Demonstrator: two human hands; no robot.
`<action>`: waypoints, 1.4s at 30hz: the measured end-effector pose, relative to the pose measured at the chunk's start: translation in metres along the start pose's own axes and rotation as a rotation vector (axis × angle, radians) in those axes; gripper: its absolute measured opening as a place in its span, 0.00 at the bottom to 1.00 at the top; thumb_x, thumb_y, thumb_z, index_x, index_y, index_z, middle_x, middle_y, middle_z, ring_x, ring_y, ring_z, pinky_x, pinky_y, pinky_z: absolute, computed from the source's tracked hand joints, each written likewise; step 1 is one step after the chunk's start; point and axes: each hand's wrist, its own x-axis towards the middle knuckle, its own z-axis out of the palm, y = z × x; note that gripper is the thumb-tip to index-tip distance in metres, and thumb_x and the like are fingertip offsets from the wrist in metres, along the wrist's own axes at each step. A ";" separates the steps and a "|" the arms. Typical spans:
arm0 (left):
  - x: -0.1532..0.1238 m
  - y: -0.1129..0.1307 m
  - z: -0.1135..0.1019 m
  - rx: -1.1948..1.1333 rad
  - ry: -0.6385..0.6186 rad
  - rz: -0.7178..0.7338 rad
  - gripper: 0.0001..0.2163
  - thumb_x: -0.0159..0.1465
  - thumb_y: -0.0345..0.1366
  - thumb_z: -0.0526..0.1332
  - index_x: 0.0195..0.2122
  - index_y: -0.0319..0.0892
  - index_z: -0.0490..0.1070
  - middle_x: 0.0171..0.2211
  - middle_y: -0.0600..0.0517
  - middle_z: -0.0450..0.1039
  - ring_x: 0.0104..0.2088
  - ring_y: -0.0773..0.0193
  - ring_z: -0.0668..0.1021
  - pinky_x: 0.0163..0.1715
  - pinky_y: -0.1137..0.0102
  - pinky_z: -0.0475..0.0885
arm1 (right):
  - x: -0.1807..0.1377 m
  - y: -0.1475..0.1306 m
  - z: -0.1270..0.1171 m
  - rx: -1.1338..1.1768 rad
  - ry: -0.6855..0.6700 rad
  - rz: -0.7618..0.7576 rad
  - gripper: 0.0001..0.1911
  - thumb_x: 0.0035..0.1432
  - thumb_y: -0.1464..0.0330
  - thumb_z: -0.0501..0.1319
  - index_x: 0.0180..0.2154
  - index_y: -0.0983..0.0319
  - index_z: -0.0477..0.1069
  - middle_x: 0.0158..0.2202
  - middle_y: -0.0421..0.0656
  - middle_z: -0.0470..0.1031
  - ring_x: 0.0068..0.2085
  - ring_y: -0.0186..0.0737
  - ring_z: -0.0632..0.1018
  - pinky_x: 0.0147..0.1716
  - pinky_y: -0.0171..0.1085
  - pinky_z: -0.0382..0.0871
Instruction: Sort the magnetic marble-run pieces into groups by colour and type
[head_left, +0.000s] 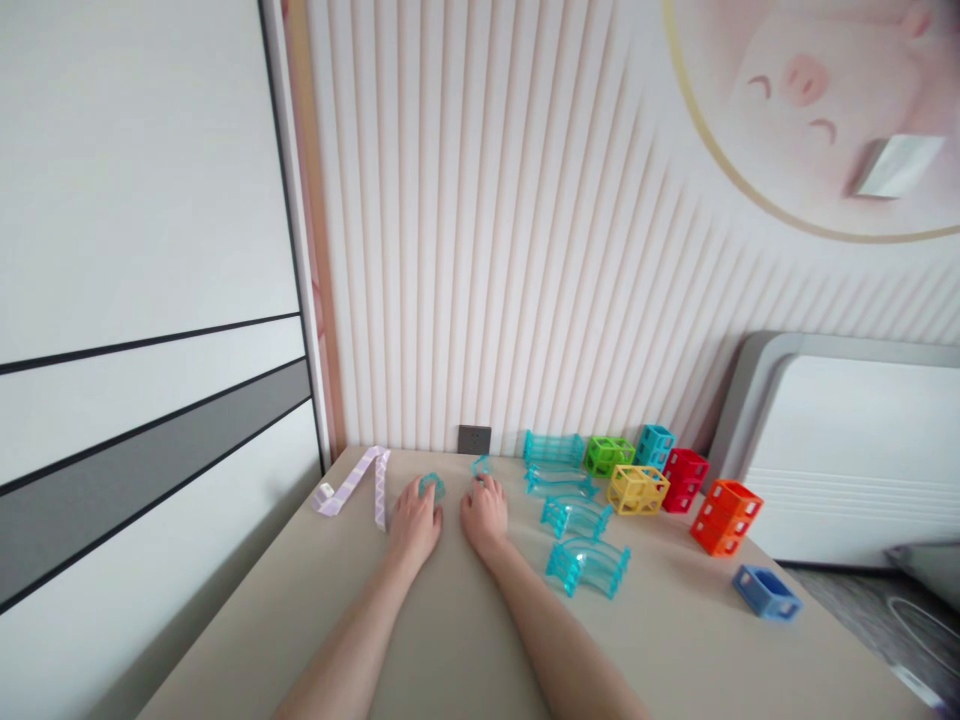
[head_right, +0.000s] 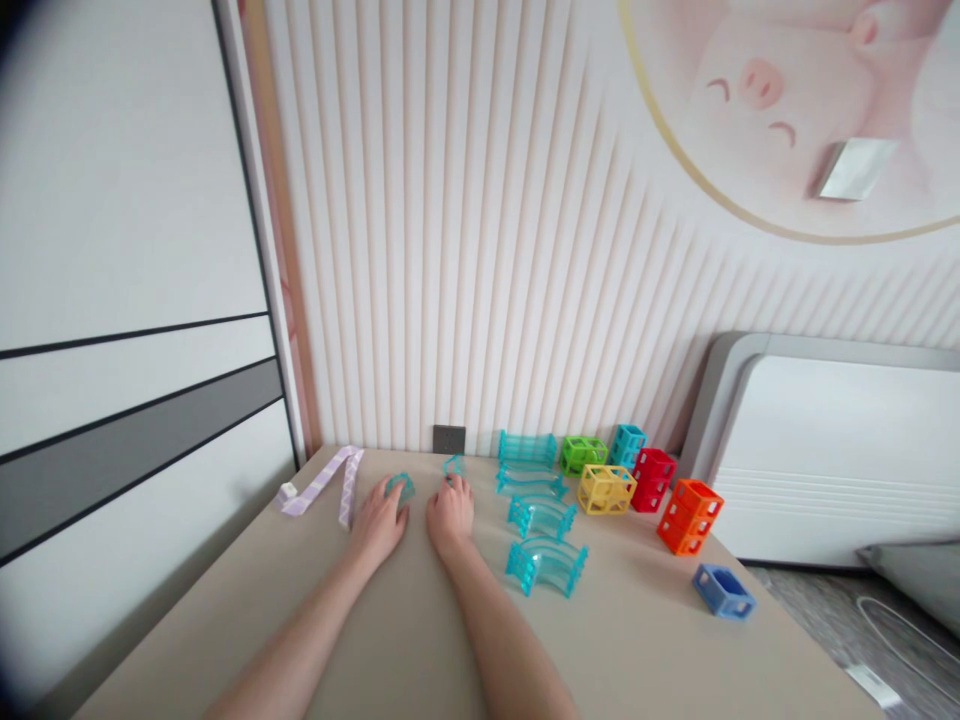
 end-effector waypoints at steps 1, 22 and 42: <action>-0.001 -0.001 0.002 -0.014 -0.003 -0.005 0.15 0.65 0.28 0.57 0.53 0.37 0.70 0.58 0.36 0.67 0.59 0.48 0.72 0.58 0.57 0.67 | -0.007 -0.001 -0.004 0.019 -0.008 -0.037 0.20 0.59 0.77 0.54 0.50 0.65 0.77 0.55 0.55 0.75 0.56 0.53 0.75 0.58 0.48 0.66; -0.010 0.022 -0.005 -0.526 0.203 0.128 0.22 0.66 0.36 0.60 0.61 0.45 0.59 0.53 0.43 0.66 0.56 0.52 0.73 0.55 0.55 0.72 | -0.065 0.010 -0.049 0.850 0.275 -0.070 0.11 0.61 0.65 0.62 0.45 0.60 0.77 0.40 0.47 0.78 0.39 0.43 0.79 0.40 0.40 0.76; -0.019 0.041 -0.024 -0.801 0.075 0.328 0.22 0.69 0.39 0.58 0.64 0.48 0.56 0.57 0.42 0.64 0.57 0.52 0.72 0.52 0.56 0.75 | -0.062 0.010 -0.052 1.559 0.116 0.293 0.25 0.52 0.62 0.71 0.52 0.58 0.76 0.38 0.41 0.77 0.37 0.39 0.79 0.35 0.38 0.76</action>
